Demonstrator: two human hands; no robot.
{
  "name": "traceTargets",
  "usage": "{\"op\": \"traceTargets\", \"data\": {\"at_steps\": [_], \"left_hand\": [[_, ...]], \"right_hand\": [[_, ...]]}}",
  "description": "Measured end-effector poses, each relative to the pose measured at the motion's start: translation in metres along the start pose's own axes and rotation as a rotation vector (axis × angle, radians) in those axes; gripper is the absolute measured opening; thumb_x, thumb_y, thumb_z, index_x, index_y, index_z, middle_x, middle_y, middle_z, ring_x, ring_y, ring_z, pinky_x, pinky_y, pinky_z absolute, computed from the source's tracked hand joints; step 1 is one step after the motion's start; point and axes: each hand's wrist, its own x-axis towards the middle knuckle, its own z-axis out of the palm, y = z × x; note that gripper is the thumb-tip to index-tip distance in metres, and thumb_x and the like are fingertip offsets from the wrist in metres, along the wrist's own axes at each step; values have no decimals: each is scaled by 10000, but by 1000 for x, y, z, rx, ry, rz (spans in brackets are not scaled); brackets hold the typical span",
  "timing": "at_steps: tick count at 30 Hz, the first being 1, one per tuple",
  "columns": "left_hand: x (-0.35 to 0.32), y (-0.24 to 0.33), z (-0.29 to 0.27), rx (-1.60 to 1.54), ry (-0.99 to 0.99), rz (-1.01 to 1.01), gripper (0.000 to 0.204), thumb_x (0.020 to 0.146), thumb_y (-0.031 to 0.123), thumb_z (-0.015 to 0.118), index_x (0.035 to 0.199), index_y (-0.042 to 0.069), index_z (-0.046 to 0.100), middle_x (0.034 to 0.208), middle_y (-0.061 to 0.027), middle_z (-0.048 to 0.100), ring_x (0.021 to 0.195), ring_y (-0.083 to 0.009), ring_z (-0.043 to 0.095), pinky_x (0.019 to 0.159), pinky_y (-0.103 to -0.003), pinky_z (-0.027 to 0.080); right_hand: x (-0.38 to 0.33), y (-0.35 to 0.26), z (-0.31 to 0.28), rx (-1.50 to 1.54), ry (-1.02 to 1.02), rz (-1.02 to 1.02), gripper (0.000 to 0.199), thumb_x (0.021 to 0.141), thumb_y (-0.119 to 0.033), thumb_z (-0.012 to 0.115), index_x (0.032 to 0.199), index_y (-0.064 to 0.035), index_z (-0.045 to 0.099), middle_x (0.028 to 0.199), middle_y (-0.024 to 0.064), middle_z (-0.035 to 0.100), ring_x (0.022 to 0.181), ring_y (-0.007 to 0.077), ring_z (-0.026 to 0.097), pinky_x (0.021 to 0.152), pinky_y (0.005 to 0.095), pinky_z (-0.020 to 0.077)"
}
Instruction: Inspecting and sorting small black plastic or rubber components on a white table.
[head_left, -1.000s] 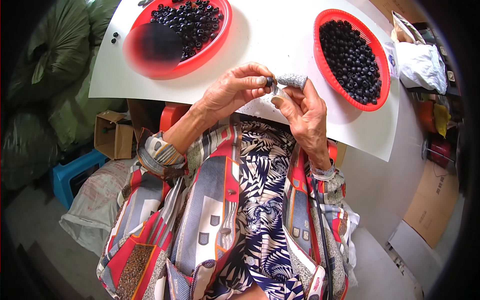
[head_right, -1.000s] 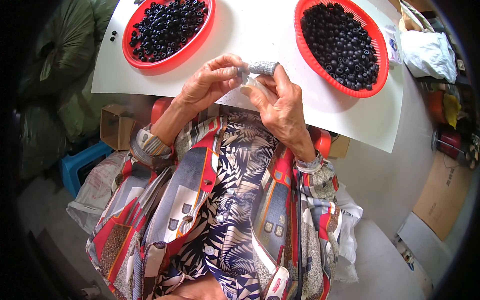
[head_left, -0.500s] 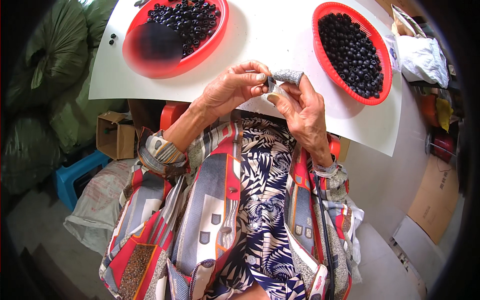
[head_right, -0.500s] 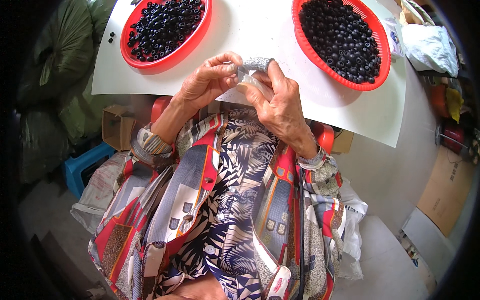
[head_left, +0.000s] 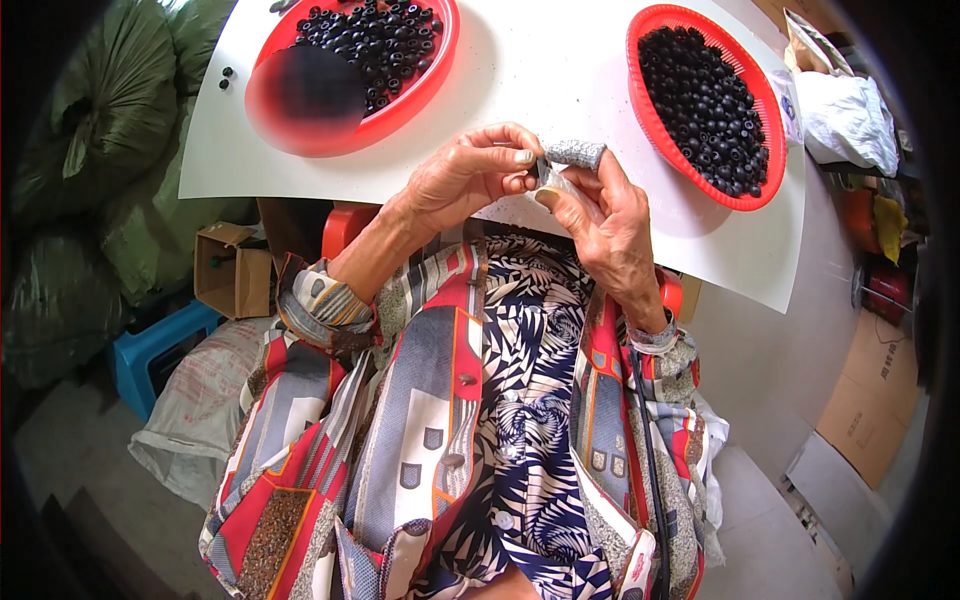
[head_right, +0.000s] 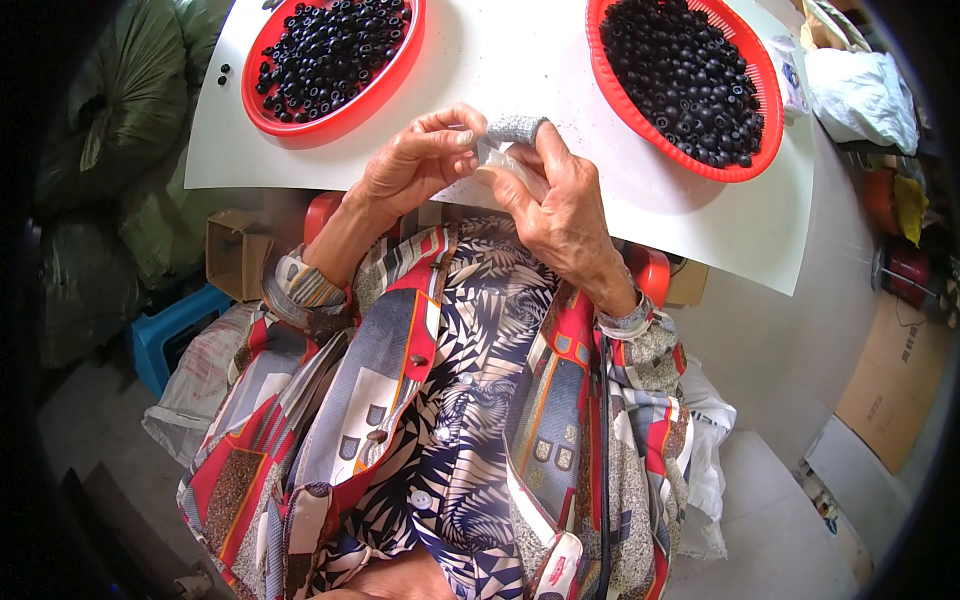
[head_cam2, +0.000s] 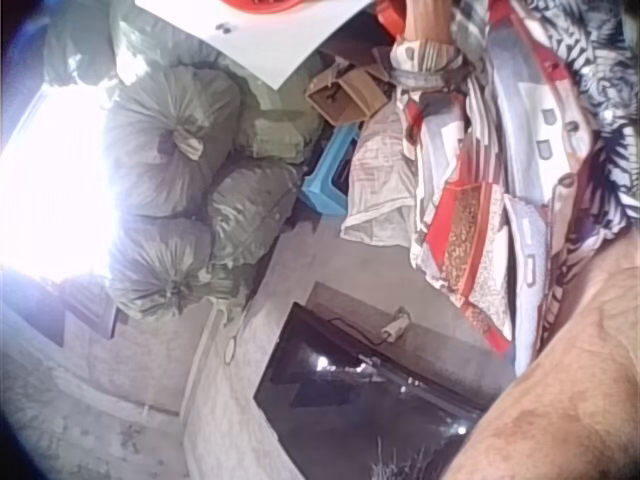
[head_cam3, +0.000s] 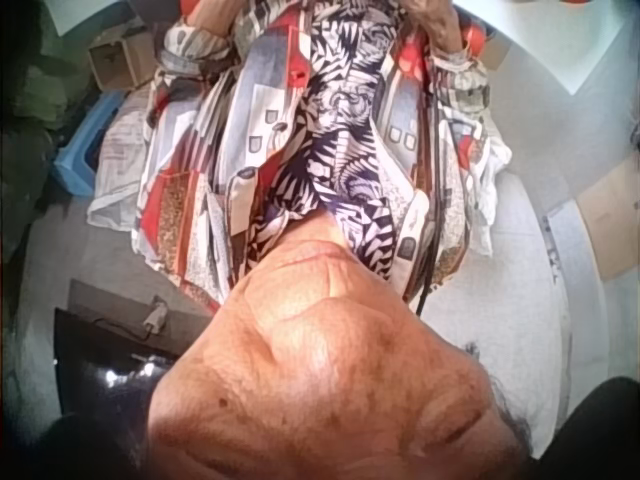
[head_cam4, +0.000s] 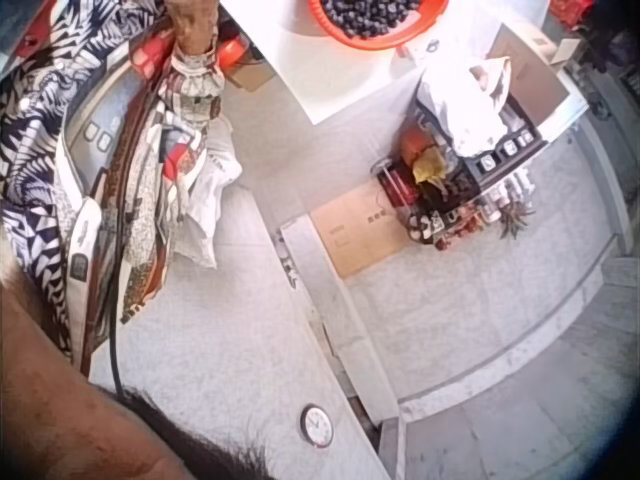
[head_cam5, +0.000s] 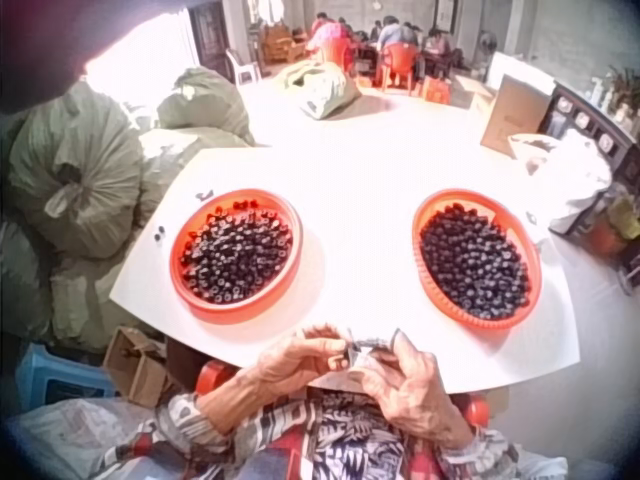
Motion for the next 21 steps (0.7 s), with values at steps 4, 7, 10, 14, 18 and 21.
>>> {"op": "traceTargets", "data": {"at_steps": [4,7,10,14,18,21], "left_hand": [[1,0,-5,22,-43,-16,136,844,28,604,978,9,595,911,-20,592,754,-72,558,712,-195,490],[1,-1,-4,5,-32,-21,127,847,28,602,973,8,599,924,-24,594,773,-74,560,721,-197,490],[0,-3,1,-12,33,9,91,845,42,609,929,7,614,872,-36,610,712,-81,576,684,-194,499],[0,-4,0,-8,44,19,88,847,46,609,927,10,617,873,-36,610,715,-80,578,686,-192,499],[1,-2,-2,-2,30,-1,89,847,50,610,927,13,617,884,-37,608,721,-81,579,689,-191,500],[0,-2,1,4,30,1,88,846,50,612,926,15,617,885,-36,608,725,-83,581,691,-191,501]], "right_hand": [[0,1,0,42,-5,7,244,806,-90,640,943,40,484,755,188,636,691,307,657,602,352,501],[-1,-1,-3,11,-24,14,244,809,-90,638,946,41,486,760,189,638,695,306,657,607,349,503],[-2,-3,0,17,-18,-13,246,812,-93,638,951,43,487,767,190,639,696,301,658,612,346,504],[-2,-5,1,46,-14,12,249,814,-96,639,955,44,488,769,188,639,699,293,660,614,341,504],[-1,-2,0,28,-23,14,251,812,-94,641,958,42,490,769,187,638,696,284,659,614,337,502],[-1,-2,-1,25,-24,-2,247,810,-88,641,959,38,490,766,184,637,694,280,657,617,336,501]]}}
